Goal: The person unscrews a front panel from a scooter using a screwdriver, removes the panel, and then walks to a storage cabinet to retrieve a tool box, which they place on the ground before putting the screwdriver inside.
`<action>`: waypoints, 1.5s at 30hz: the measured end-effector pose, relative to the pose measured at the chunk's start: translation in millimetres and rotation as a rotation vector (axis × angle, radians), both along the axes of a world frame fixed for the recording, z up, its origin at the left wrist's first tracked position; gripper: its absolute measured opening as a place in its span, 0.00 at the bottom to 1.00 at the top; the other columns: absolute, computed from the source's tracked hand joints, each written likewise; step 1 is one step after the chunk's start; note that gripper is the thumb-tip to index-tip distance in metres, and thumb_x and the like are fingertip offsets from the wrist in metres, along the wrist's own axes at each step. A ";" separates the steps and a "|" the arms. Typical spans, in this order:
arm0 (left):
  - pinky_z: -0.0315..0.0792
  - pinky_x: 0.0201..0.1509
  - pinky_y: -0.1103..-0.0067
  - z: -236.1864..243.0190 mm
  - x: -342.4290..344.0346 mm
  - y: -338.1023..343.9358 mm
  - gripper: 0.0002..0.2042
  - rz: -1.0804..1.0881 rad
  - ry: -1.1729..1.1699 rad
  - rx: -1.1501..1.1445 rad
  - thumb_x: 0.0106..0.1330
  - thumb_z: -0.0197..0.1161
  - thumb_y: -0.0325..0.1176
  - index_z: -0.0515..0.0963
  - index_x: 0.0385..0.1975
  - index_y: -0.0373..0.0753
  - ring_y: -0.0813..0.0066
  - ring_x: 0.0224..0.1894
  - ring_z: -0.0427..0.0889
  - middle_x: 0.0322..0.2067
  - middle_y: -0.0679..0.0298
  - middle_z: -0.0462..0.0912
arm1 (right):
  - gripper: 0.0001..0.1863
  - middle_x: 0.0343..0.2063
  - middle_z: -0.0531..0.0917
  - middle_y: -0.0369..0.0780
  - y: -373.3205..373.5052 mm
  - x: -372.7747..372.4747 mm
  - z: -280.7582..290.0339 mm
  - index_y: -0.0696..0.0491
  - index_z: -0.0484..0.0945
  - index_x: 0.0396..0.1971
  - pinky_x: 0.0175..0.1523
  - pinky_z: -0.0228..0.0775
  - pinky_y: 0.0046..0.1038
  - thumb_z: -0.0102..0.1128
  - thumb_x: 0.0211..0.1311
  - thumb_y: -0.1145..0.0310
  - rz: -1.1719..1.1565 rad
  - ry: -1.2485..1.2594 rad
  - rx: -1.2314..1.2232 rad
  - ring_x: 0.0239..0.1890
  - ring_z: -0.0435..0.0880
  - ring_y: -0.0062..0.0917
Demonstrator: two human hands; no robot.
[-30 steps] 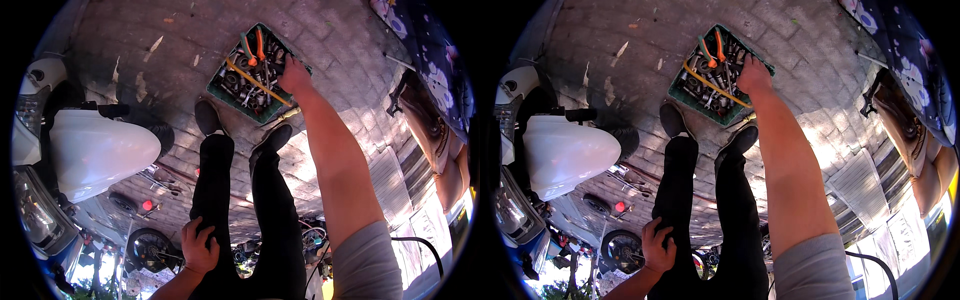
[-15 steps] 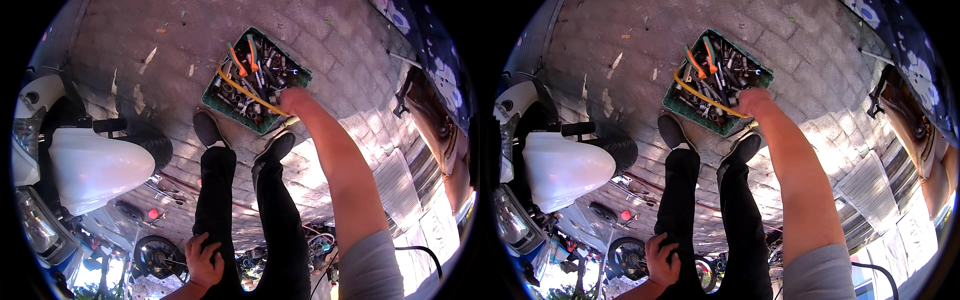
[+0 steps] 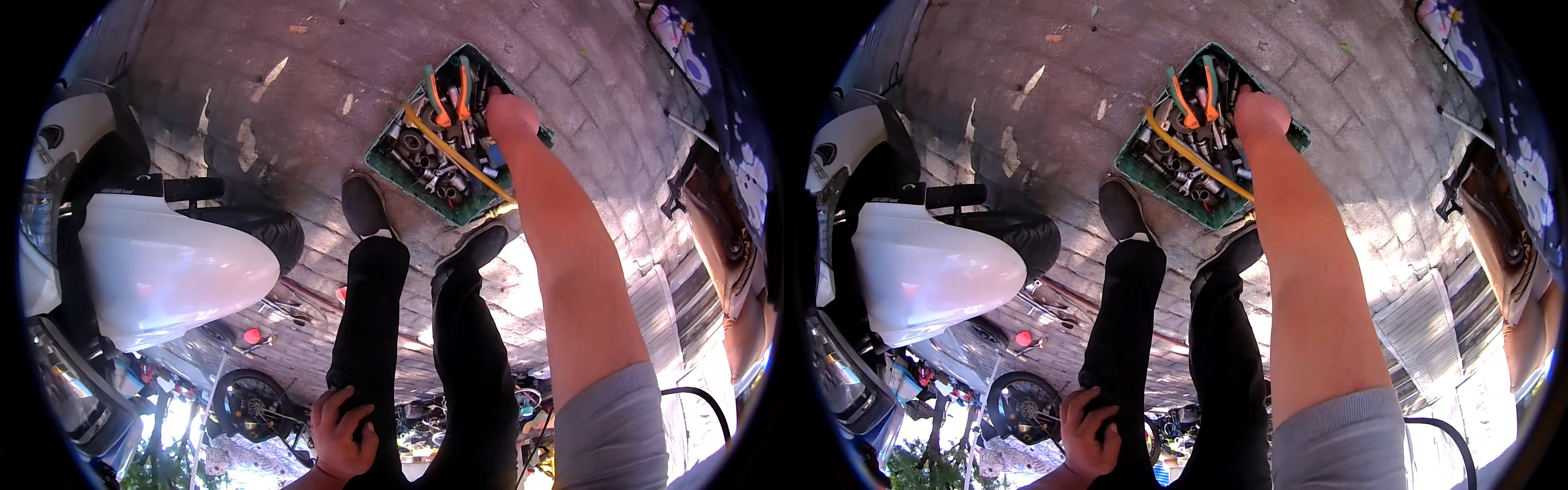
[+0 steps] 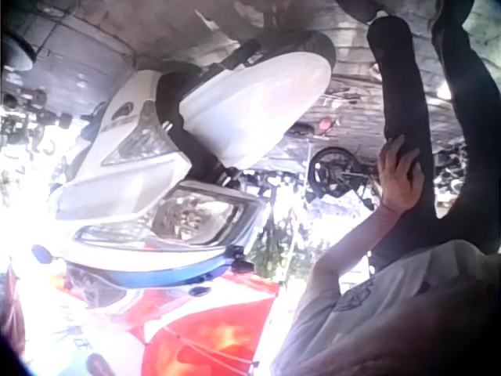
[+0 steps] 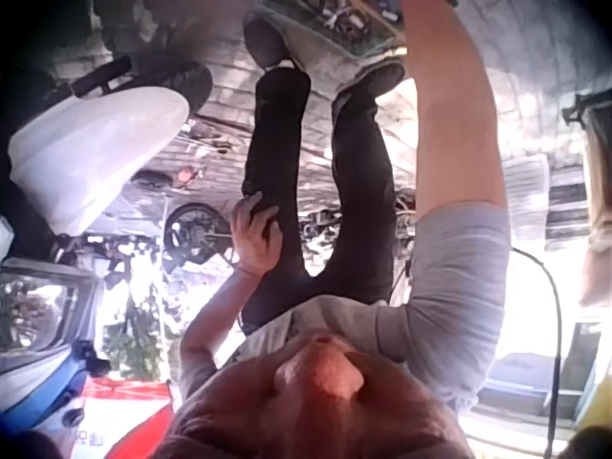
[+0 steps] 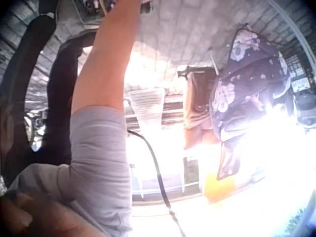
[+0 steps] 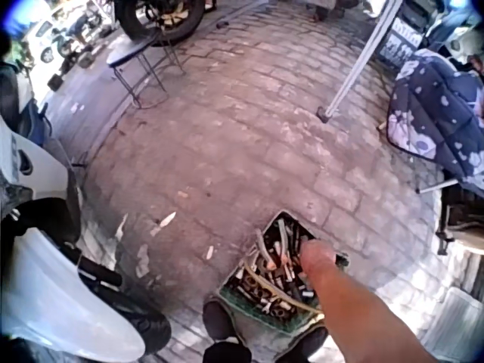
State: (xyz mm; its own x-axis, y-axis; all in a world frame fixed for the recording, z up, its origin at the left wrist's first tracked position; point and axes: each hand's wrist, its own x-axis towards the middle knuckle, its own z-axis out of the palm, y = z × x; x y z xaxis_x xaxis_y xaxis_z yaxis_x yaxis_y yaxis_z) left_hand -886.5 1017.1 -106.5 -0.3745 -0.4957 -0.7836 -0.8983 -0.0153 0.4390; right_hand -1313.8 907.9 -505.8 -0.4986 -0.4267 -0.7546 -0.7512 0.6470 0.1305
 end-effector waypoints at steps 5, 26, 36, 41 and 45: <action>0.70 0.64 0.56 -1.0 -4.1 -3.3 0.14 0.016 0.029 -0.017 0.53 0.65 0.32 0.86 0.40 0.43 0.44 0.60 0.73 0.58 0.53 0.77 | 0.19 0.55 0.87 0.41 14.2 -8.9 14.3 0.49 0.87 0.52 0.58 0.80 0.39 0.50 0.77 0.57 0.174 0.033 0.181 0.59 0.85 0.39; 0.74 0.56 0.56 36.9 -43.4 31.9 0.09 0.040 -0.093 -0.323 0.60 0.65 0.37 0.85 0.39 0.46 0.54 0.56 0.78 0.50 0.61 0.81 | 0.14 0.34 0.83 0.43 129.2 81.7 424.2 0.63 0.80 0.42 0.33 0.77 0.29 0.57 0.77 0.65 -0.738 -0.389 -0.696 0.27 0.86 0.23; 0.76 0.59 0.61 235.0 -34.9 55.3 0.13 0.380 0.179 -0.200 0.70 0.61 0.43 0.84 0.45 0.43 0.48 0.52 0.82 0.45 0.50 0.83 | 0.14 0.31 0.85 0.48 206.4 86.6 678.3 0.55 0.83 0.34 0.43 0.76 0.45 0.58 0.71 0.59 0.206 -0.462 -0.571 0.36 0.85 0.47; 0.77 0.53 0.60 368.0 -50.3 84.6 0.20 0.182 0.561 -0.654 0.76 0.54 0.44 0.76 0.58 0.37 0.46 0.49 0.84 0.43 0.46 0.84 | 0.13 0.37 0.87 0.49 189.7 143.8 806.6 0.52 0.84 0.37 0.47 0.77 0.45 0.59 0.70 0.57 0.606 -0.873 -0.433 0.42 0.85 0.47; 0.76 0.53 0.59 447.8 -46.0 111.6 0.23 0.487 0.497 -0.197 0.80 0.47 0.50 0.72 0.63 0.39 0.42 0.47 0.84 0.43 0.43 0.85 | 0.16 0.41 0.87 0.49 190.7 177.6 841.6 0.54 0.83 0.45 0.51 0.78 0.43 0.59 0.71 0.56 0.618 -0.937 -0.515 0.45 0.86 0.46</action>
State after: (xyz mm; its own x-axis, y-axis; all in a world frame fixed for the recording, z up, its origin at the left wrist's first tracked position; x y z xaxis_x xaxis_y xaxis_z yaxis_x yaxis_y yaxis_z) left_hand -932.6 1128.7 341.3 -0.3646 -0.8113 -0.4570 -0.5030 -0.2414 0.8299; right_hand -1136.2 1098.6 335.8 0.5348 -0.7517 -0.3859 -0.6155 -0.0336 -0.7874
